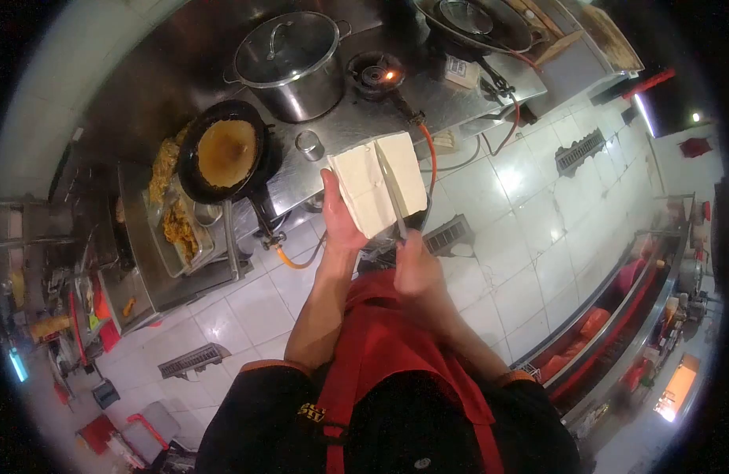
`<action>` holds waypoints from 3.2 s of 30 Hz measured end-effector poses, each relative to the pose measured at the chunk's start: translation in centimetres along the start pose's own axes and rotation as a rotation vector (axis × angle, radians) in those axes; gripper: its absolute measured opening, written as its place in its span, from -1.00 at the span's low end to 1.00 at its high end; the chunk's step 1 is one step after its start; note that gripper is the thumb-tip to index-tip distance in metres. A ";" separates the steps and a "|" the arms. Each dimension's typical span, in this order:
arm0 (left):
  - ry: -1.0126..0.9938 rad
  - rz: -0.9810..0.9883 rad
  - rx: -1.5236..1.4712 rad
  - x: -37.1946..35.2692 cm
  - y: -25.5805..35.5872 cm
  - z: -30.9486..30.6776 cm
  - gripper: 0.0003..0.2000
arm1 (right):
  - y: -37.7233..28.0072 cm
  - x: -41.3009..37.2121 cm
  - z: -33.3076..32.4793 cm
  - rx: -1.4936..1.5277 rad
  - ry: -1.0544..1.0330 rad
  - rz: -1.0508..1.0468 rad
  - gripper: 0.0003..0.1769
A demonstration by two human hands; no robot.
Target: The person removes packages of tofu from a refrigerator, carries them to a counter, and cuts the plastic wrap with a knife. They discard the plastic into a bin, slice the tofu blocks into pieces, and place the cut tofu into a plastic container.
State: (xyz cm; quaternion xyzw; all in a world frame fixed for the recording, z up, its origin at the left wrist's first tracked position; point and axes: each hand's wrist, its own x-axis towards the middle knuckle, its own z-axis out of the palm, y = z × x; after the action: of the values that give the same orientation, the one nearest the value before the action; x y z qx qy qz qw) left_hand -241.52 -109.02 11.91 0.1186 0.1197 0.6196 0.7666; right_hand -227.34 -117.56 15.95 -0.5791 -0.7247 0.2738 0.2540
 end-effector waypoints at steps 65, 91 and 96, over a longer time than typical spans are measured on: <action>-0.031 -0.021 0.017 -1.6 -3.6 4.1 -0.32 | 5.2 3.5 -3.1 1.137 -0.018 0.376 -0.58; -0.029 0.092 -0.230 -0.7 -2.6 3.3 -0.30 | -0.6 -2.5 -5.8 -0.039 0.014 0.044 -0.84; -0.195 -0.005 -0.180 -1.0 -2.0 3.2 -0.30 | -0.2 -2.1 -5.2 -0.063 0.029 0.000 -0.85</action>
State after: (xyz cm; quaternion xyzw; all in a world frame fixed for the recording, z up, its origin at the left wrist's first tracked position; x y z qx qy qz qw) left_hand -238.87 -110.50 14.27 0.1085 -0.0110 0.6114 0.7838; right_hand -223.50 -119.15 19.78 -0.5908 -0.7292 0.2424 0.2458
